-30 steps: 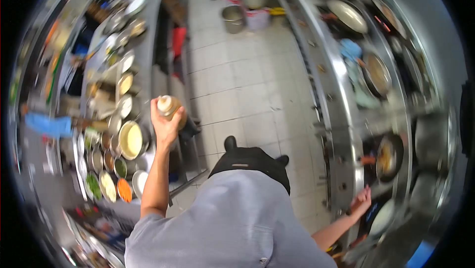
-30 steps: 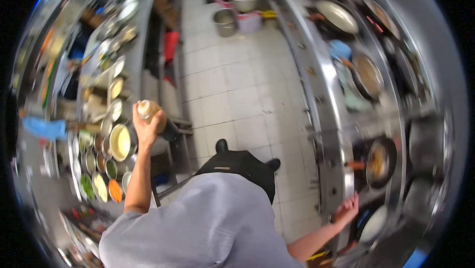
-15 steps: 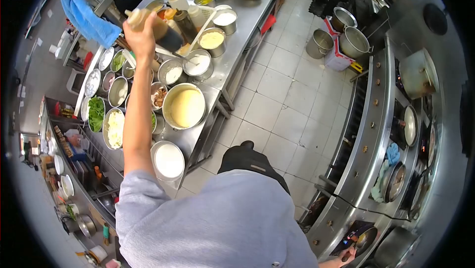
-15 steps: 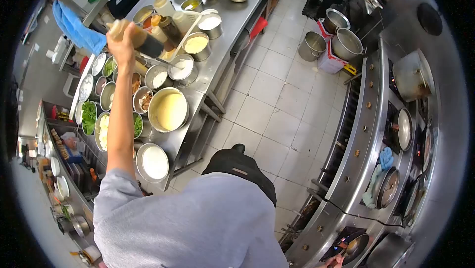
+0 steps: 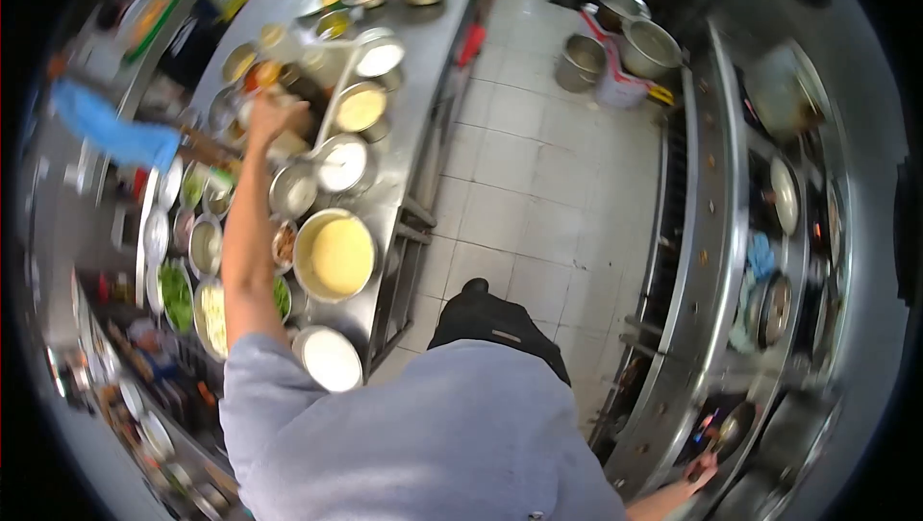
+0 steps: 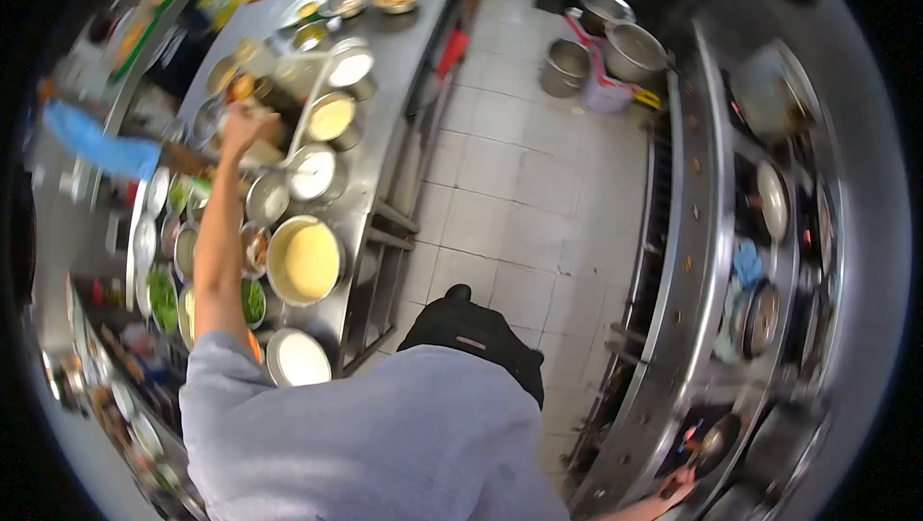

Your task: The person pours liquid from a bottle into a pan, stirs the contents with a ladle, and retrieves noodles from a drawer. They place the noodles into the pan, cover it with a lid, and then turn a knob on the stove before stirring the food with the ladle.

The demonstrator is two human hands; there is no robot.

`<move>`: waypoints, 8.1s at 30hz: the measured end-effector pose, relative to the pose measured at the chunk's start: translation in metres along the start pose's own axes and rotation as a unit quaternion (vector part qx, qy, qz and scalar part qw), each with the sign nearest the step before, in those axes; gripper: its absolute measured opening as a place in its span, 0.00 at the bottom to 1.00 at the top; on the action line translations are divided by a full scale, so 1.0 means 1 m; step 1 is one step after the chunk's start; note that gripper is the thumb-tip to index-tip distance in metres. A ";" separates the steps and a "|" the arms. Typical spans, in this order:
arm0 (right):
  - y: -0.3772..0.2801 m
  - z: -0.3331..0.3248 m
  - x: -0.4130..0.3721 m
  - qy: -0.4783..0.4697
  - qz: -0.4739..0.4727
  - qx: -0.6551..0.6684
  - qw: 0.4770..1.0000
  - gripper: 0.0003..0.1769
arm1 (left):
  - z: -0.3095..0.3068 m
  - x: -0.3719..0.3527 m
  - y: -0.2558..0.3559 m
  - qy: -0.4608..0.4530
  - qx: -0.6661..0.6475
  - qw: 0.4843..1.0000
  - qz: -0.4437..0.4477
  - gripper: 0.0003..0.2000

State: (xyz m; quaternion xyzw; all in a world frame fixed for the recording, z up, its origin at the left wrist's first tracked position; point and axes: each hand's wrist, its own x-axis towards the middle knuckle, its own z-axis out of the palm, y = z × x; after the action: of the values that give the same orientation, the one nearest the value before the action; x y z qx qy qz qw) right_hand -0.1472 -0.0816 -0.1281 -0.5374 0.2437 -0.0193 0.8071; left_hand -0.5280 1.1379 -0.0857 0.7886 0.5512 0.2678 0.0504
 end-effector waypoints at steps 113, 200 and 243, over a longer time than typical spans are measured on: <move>-0.027 -0.068 -0.171 -0.047 0.042 0.184 0.981 0.27 | -0.036 -0.849 0.914 -0.549 0.003 0.501 0.669 0.34; 0.015 0.010 -0.095 0.243 -0.069 -0.244 0.936 0.22 | 0.016 -0.373 0.334 -0.356 -0.391 0.825 0.198 0.31; 0.120 0.224 0.046 0.187 -0.188 -0.229 0.937 0.36 | -0.065 -0.472 0.389 -0.199 -0.497 0.841 0.084 0.28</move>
State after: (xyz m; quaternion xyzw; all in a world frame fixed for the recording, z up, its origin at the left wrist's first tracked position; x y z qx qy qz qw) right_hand -0.0422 0.1479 -0.1827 -0.7304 0.2829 -0.2143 0.5835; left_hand -0.3493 0.5505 -0.0574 0.7374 0.2539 0.3464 0.5213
